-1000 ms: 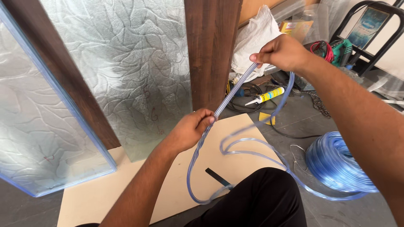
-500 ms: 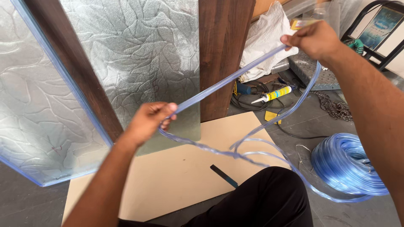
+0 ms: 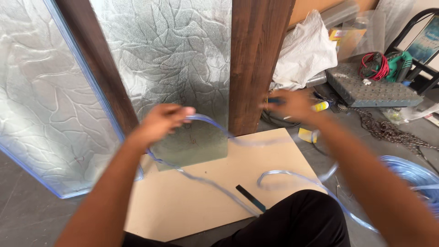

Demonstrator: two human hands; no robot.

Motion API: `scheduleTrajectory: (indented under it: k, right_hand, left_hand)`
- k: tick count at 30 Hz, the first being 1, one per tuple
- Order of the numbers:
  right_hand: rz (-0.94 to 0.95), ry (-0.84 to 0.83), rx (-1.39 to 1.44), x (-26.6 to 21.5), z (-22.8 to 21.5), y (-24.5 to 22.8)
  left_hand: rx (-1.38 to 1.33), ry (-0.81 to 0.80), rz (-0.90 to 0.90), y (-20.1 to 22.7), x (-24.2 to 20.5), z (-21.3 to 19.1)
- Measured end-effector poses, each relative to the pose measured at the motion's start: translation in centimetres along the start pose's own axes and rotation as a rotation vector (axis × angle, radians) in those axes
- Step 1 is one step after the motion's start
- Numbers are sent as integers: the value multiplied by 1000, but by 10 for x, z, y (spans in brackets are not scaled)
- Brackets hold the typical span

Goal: The person applies a blue plastic strip along the edges of textured glass panels. They use a utility knife to cut the strip to length and press it firmly onto the glass perimeter. The person works on multiple panels, measuring and cutting the strip for each side.

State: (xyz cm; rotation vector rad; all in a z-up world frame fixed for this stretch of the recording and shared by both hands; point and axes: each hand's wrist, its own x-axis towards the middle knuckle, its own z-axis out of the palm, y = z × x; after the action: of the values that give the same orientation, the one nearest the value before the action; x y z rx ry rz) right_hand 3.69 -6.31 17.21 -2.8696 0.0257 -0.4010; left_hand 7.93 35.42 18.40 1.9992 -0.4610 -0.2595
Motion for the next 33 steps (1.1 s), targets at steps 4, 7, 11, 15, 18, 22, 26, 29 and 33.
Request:
scheduleTrajectory:
  k: [4, 7, 11, 15, 18, 22, 26, 29, 33]
  right_hand:
    - [-175, -224, 936, 3, 58, -118]
    - [-42, -342, 1062, 4, 60, -135]
    - [-106, -245, 783, 17, 40, -106]
    - [41, -197, 636, 10, 20, -69]
    - [104, -195, 643, 6, 8, -47]
    - [217, -210, 706, 0, -8, -24]
    - [246, -179, 703, 2, -22, 5]
    - [267, -152, 605, 6, -19, 20]
    - [109, -200, 112, 10, -3, 14]
  left_hand:
    - [-83, -154, 133, 8, 29, 46]
    - [-135, -102, 45, 3, 20, 28]
    - [11, 8, -47, -10, -6, -7]
    - [-18, 72, -20, -29, -19, -43]
    - [-55, 96, -30, -48, -23, -64]
    - [-84, 93, -1, -68, -24, -85]
    - [-30, 152, -56, -78, -31, -109]
    - [35, 167, -109, -73, -33, -112]
    - [157, 130, -132, -53, -25, -86]
